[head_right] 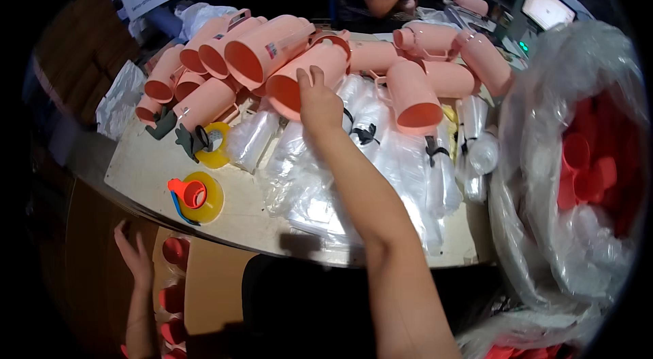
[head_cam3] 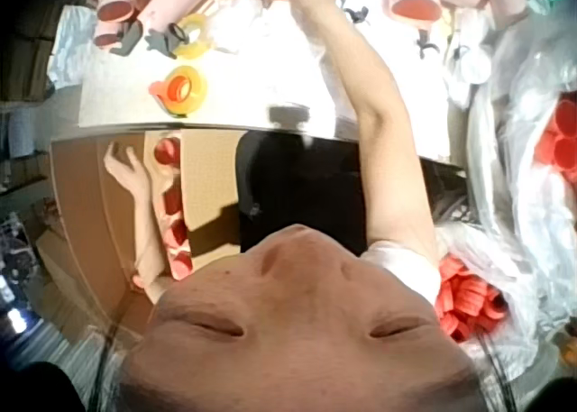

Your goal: The person assembles pink thermos flasks by attaching red lids and inserting clear plastic bottles. They work at a table in a warehouse setting, picking up components from bags and placing the finished units into a cardboard box.

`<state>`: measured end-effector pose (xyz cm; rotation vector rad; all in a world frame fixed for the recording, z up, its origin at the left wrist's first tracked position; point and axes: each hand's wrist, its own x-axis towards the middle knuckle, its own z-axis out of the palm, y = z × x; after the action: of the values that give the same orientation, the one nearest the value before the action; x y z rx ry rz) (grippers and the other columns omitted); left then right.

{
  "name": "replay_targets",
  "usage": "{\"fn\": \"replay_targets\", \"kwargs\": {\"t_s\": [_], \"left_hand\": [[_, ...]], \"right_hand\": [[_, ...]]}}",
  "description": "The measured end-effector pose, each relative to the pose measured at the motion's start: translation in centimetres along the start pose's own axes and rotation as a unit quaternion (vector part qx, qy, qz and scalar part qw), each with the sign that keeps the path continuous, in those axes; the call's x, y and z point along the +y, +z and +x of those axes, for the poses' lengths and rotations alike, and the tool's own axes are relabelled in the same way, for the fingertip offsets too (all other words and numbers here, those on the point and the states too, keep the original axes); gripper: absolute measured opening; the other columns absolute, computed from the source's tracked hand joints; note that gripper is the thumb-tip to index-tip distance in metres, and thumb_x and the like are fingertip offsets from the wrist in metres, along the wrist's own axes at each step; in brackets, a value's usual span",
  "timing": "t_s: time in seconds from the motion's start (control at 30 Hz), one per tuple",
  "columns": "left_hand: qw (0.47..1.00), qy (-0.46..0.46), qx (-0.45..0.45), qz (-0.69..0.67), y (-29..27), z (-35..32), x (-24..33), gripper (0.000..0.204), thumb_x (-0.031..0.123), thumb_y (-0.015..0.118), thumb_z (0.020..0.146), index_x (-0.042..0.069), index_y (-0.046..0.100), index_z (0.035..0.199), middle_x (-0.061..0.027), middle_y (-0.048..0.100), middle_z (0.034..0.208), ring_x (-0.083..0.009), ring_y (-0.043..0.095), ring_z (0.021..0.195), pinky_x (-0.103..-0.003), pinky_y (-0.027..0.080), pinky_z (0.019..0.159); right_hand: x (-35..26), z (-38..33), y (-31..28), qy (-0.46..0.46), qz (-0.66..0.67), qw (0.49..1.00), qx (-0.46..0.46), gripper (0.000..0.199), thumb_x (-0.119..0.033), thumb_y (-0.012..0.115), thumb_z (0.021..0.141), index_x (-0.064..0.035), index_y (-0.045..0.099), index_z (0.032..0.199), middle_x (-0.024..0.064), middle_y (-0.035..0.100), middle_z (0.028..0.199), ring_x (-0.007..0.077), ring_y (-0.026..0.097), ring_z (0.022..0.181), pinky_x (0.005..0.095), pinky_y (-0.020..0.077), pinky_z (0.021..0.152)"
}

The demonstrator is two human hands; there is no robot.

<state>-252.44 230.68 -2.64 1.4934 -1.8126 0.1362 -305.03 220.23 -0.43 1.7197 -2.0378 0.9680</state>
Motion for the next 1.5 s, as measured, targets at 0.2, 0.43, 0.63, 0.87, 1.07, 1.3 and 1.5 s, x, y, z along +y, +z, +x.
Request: {"fn": "replay_targets", "kwargs": {"t_s": [0.2,0.43,0.63,0.87,1.07,1.3,1.5], "left_hand": [[0.87,0.482,-0.1,0.017,0.6,-4.8,17.7,0.045,0.02,0.065,0.092,0.011,0.053,0.134,-0.0107,0.062,0.136,-0.0342,0.048,0.137,-0.06,0.026,0.116],[0.824,0.487,-0.264,-0.12,-0.9,-3.7,25.2,0.019,0.014,0.062,0.092,0.007,0.067,0.108,-0.006,0.07,0.106,-0.0269,0.067,0.102,-0.062,0.036,0.109],[0.841,-0.12,-0.292,-0.439,-2.4,-8.1,26.8,0.035,0.026,0.053,0.106,-0.003,0.055,0.127,-0.0096,0.064,0.113,-0.0143,0.058,0.097,-0.031,0.046,0.086],[0.654,-0.244,-0.313,-0.644,-0.1,-14.8,24.0,0.049,0.024,0.049,0.107,-0.007,0.041,0.144,-0.021,0.056,0.136,-0.0308,0.056,0.125,-0.044,0.044,0.108],[0.593,-0.282,-0.304,-0.69,2.1,-14.9,28.5,0.046,0.024,0.053,0.106,-0.007,0.047,0.139,-0.019,0.058,0.135,-0.0281,0.058,0.125,-0.042,0.044,0.107],[0.567,-0.317,-0.29,-0.703,1.9,-15.4,29.5,0.041,0.021,0.052,0.106,-0.008,0.052,0.134,-0.0184,0.062,0.131,-0.0265,0.061,0.121,-0.039,0.048,0.103],[0.524,-0.357,-0.345,-0.692,2.2,-16.4,29.2,0.036,0.021,0.051,0.106,-0.006,0.055,0.13,-0.0168,0.066,0.126,-0.0256,0.067,0.113,-0.038,0.054,0.097]], "right_hand": [[-5.9,-13.2,-13.7,-0.127,0.15,0.98,-0.017,0.054,-0.005,0.065,0.077,-0.0108,0.056,0.13,0.0095,0.063,0.129,0.0309,0.069,0.074,0.0426,0.055,0.061],[6.0,-24.5,-33.9,0.062,-0.002,0.994,0.09,0.042,-0.016,0.076,0.08,-0.0033,0.062,0.117,0.0193,0.059,0.125,0.0378,0.059,0.116,0.0471,0.0491,0.097],[27.1,-24.4,-44.4,0.157,-0.498,0.852,0.041,0.026,-0.009,0.067,0.076,-0.0007,0.065,0.101,0.0187,0.063,0.106,0.0358,0.06,0.104,0.046,0.0497,0.091],[26.2,-25.9,-44.6,0.145,-0.514,0.844,-0.044,0.019,-0.019,0.07,0.077,-0.0079,0.063,0.091,0.0092,0.066,0.087,0.028,0.065,0.086,0.0407,0.0549,0.075],[24.7,-28.0,-46.0,0.114,-0.545,0.83,-0.033,0.015,-0.019,0.069,0.076,-0.0104,0.063,0.087,0.0077,0.065,0.087,0.0257,0.065,0.086,0.0374,0.055,0.068],[15.5,-27.1,-46.6,0.104,-0.357,0.904,0.209,0.033,-0.029,0.065,0.09,-0.0078,0.06,0.114,0.0132,0.065,0.095,0.0267,0.066,0.091,0.0372,0.0566,0.071],[4.9,-35.6,-34.4,0.489,0.61,0.623,0.005,0.067,-0.058,0.036,0.105,-0.0059,0.046,0.146,0.0124,0.058,0.139,0.0219,0.059,0.122,0.0382,0.0505,0.099]]}}
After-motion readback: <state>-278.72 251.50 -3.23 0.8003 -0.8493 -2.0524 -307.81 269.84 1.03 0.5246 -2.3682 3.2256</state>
